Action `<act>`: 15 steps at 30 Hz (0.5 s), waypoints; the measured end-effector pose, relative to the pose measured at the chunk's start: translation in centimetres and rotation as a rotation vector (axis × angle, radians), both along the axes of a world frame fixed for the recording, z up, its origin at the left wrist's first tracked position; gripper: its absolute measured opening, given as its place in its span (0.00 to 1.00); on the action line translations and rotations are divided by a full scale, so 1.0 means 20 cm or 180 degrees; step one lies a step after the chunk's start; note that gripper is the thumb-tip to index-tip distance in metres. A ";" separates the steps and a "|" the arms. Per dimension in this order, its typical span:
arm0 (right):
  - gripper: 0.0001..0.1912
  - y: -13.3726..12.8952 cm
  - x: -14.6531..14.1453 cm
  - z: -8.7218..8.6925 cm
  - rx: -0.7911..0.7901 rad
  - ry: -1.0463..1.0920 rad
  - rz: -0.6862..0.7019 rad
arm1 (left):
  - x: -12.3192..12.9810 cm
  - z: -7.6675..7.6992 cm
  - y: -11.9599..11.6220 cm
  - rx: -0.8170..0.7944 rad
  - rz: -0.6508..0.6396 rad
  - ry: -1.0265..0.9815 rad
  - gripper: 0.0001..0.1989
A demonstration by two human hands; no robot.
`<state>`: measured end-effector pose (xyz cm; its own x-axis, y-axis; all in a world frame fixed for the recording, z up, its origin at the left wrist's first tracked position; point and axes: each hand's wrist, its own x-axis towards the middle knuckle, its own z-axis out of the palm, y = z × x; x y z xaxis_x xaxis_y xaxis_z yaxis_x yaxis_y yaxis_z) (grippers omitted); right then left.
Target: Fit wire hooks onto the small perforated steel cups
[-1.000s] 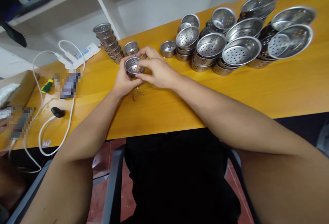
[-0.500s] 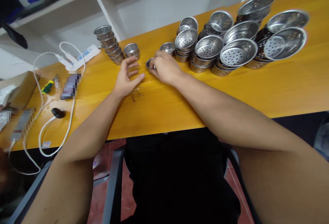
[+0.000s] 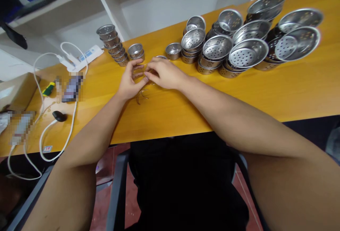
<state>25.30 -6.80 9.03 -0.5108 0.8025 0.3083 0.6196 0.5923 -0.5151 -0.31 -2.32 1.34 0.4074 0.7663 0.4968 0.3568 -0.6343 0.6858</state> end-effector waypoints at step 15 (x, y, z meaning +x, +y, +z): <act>0.25 0.05 0.07 -0.03 -0.0093 -0.0273 -0.0364 | 0.00 0.12 -0.06 0.0094 -0.0120 0.0513 0.26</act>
<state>26.63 -5.88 8.35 -0.4390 0.8649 0.2432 0.7246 0.5009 -0.4733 -0.33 -3.58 3.71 0.5118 0.7350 0.4448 0.4362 -0.6684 0.6025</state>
